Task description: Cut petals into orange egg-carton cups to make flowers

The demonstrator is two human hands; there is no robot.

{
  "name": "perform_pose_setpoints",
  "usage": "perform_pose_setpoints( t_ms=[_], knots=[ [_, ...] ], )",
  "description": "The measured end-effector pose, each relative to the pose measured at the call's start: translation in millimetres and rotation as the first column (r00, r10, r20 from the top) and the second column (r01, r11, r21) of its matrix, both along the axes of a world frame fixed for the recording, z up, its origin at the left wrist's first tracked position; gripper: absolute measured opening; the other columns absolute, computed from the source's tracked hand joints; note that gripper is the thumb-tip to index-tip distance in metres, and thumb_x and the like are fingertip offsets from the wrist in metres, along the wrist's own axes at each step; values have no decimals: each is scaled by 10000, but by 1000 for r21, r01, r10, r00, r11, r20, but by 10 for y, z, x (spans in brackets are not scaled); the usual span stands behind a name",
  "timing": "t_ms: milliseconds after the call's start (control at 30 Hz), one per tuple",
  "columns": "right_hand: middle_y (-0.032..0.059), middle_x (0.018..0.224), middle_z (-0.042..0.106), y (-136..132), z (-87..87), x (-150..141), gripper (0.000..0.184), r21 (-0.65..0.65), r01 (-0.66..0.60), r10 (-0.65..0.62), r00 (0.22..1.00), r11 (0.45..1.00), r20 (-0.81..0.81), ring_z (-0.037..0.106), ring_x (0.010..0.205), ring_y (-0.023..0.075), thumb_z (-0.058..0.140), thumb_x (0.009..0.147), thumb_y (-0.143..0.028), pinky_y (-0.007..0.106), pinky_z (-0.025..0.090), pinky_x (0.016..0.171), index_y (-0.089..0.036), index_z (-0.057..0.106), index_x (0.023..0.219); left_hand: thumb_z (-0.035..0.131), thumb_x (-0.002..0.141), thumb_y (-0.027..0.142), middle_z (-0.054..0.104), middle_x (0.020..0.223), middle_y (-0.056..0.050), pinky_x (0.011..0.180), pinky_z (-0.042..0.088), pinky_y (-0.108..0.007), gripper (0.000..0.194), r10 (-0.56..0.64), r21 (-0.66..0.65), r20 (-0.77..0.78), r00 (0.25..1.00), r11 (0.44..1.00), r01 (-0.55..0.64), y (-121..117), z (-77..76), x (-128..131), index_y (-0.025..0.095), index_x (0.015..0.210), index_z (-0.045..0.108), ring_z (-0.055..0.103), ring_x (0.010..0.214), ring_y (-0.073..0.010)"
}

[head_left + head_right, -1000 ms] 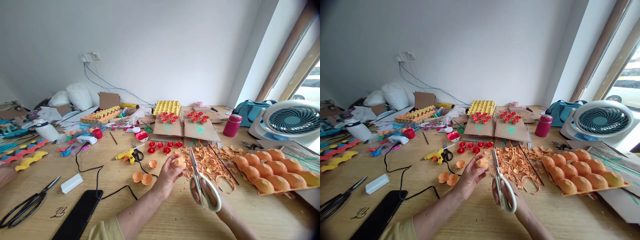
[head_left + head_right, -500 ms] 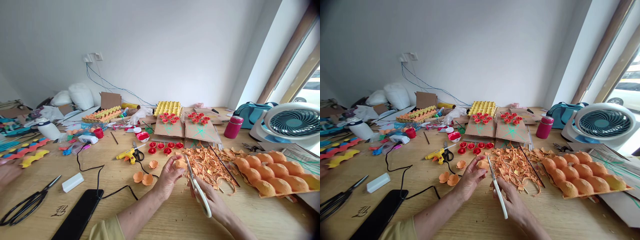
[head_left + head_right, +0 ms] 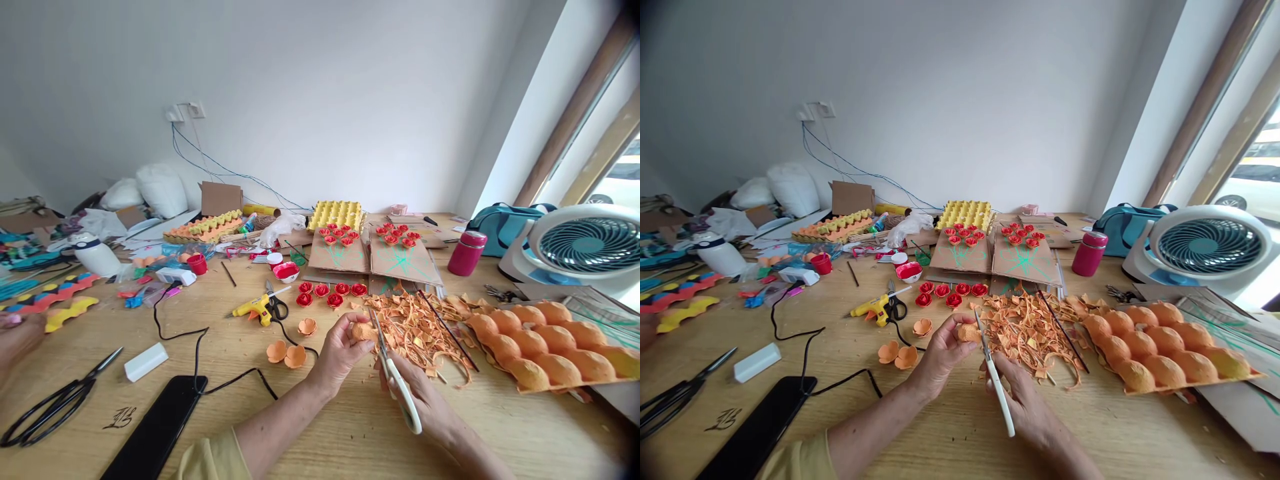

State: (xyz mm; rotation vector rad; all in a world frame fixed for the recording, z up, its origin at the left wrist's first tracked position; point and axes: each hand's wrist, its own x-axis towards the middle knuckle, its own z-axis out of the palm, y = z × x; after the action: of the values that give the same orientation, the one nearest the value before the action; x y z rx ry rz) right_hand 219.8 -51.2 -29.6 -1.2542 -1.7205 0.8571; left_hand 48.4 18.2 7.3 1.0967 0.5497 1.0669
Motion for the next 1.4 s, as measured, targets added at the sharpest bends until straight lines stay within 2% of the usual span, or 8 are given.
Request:
perform_pose_setpoints(
  t_ms=[100, 400, 900, 1067, 1233, 1400],
  knots=[
    [15, 810, 540, 6, -20, 17, 351, 11, -80, 79, 995, 997, 65, 504, 773, 194, 403, 967, -527, 303, 441, 726, -224, 498, 819, 821, 675, 246, 638, 903, 4, 786, 430, -254, 388, -2, -10, -3, 1000, 1000, 2, -23, -5, 8, 193, 979, 584, 565, 809, -127],
    [37, 897, 540, 10, -56, 38, 337, 54, -118, 111, 988, 992, 112, 490, 850, 220, 366, 973, -535, 341, 439, 801, -231, 502, 920, 808, 682, 209, 647, 906, 0, 784, 442, -247, 355, 3, -5, -15, 1000, 1000, -3, -77, -7, 39, 193, 960, 589, 584, 817, -129],
    [49, 905, 542, 0, -73, 50, 274, 85, -87, 75, 987, 993, 144, 495, 883, 234, 394, 965, -457, 358, 455, 798, -221, 496, 872, 839, 638, 211, 678, 821, 3, 762, 429, -245, 415, -44, -84, -9, 999, 995, 43, -69, 117, 23, 175, 965, 586, 588, 765, -117],
    [53, 929, 535, -8, -58, 37, 312, 88, -98, 88, 990, 991, 114, 484, 887, 238, 363, 969, -500, 373, 451, 810, -224, 496, 907, 841, 640, 205, 679, 851, -5, 766, 428, -250, 415, -62, -80, -32, 998, 995, 59, -52, 153, 0, 178, 968, 588, 592, 782, -122],
    [44, 931, 527, 7, -78, 39, 341, 81, -134, 128, 988, 988, 83, 486, 871, 234, 345, 972, -539, 373, 444, 812, -233, 496, 983, 837, 650, 213, 673, 865, -10, 779, 425, -255, 417, -68, -68, -3, 998, 995, 68, -33, 126, -2, 181, 980, 584, 590, 806, -129],
    [48, 948, 537, 12, -114, 53, 355, 78, -132, 126, 989, 988, 78, 501, 885, 236, 351, 970, -556, 377, 442, 839, -233, 496, 945, 836, 645, 211, 667, 862, -10, 775, 424, -260, 425, -33, -55, 0, 999, 998, 33, -49, 122, 15, 181, 983, 580, 584, 798, -133]
  ],
)
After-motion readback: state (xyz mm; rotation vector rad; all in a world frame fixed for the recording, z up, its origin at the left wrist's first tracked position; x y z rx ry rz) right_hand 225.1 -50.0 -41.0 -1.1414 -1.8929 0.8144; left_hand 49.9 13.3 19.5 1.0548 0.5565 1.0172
